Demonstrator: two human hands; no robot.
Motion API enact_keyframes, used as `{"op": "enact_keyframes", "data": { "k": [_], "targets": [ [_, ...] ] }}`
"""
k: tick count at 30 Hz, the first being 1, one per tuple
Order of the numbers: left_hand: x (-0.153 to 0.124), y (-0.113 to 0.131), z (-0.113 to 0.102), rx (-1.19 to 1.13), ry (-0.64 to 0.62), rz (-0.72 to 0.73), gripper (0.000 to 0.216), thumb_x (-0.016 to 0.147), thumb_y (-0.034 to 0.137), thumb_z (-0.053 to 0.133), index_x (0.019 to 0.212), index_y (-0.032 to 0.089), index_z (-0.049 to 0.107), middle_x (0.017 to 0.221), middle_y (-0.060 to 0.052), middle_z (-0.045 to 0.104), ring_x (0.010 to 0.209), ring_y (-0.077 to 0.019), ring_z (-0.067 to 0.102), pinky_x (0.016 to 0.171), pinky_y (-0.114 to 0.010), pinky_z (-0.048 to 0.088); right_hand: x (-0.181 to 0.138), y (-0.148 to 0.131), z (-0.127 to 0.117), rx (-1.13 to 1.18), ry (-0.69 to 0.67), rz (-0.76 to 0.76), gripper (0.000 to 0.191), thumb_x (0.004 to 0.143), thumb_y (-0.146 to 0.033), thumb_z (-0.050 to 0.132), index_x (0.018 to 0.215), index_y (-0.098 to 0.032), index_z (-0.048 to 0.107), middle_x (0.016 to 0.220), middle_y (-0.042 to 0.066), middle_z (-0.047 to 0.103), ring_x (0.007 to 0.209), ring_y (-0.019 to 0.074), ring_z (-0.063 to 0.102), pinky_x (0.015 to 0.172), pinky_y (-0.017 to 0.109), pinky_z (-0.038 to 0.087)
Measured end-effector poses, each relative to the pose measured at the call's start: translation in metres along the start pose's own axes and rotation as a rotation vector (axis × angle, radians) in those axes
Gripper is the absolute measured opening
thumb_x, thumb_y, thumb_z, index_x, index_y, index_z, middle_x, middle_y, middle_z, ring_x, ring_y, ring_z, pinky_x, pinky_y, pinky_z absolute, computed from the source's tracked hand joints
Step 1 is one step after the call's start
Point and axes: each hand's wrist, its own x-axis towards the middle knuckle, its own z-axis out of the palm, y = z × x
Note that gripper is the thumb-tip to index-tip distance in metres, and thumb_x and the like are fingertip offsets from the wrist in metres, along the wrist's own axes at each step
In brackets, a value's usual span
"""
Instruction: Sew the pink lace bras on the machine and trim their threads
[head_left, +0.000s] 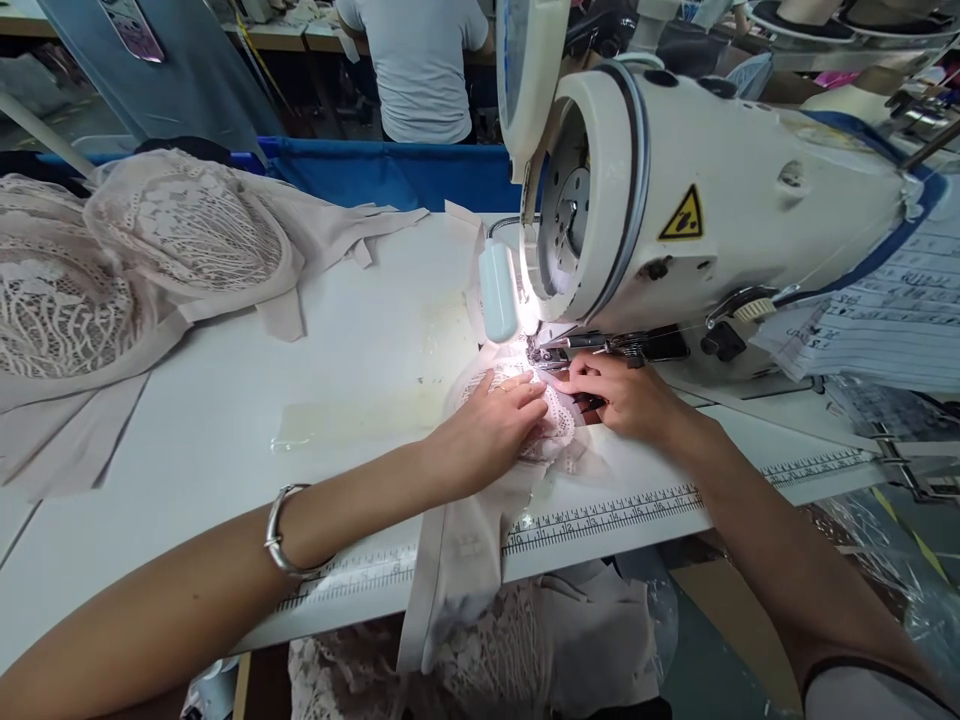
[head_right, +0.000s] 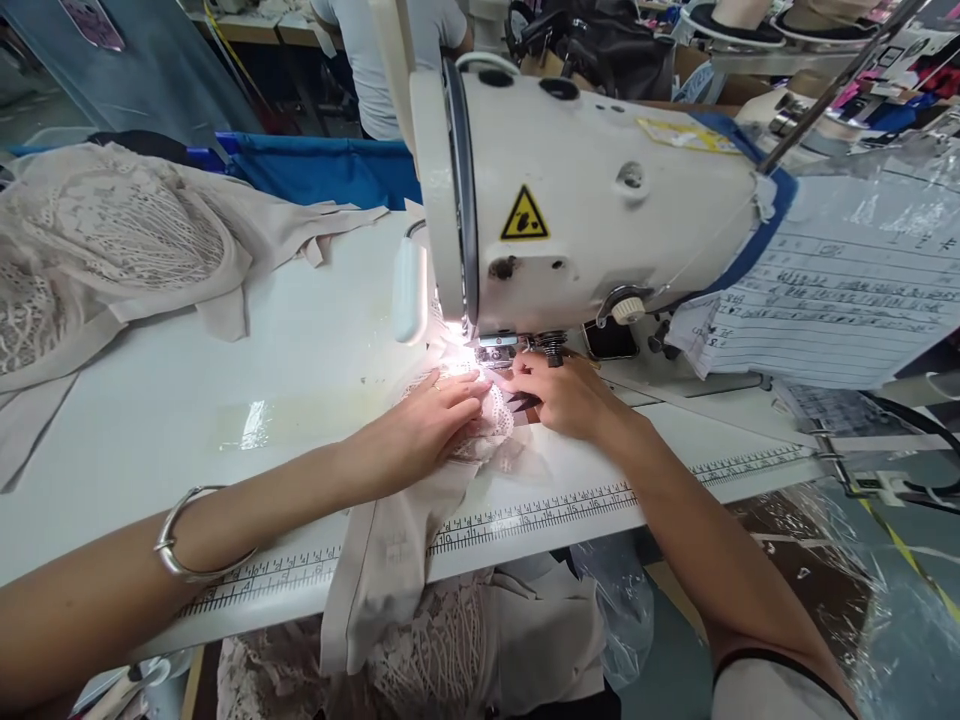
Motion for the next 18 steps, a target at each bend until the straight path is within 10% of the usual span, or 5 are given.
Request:
{"op": "enact_keyframes", "data": {
  "k": [7, 18],
  "targets": [
    [0.006, -0.015, -0.009, -0.011, -0.016, 0.037, 0.028, 0.105, 0.018, 0.038, 0.105, 0.013, 0.066, 0.1, -0.011, 0.067, 0.096, -0.0213, 0.059, 0.09, -0.041, 0.05, 0.004, -0.003, 0.004, -0.033, 0.023, -0.215, 0.04, 0.089, -0.001, 0.04, 0.1, -0.022, 0.073, 0.113, 0.006, 0.075, 0.109, 0.0239, 0.062, 0.086, 0.04, 0.052],
    [0.011, -0.055, -0.014, -0.024, -0.02, 0.078, 0.037, 0.107, 0.027, 0.036, 0.104, 0.016, 0.072, 0.113, -0.012, 0.068, 0.1, -0.022, 0.062, 0.094, -0.041, 0.048, 0.005, -0.004, 0.008, -0.09, -0.032, -0.157, 0.059, 0.087, 0.003, 0.036, 0.132, -0.023, 0.066, 0.13, 0.007, 0.07, 0.118, 0.0259, 0.06, 0.082, 0.042, 0.056]
  ]
}}
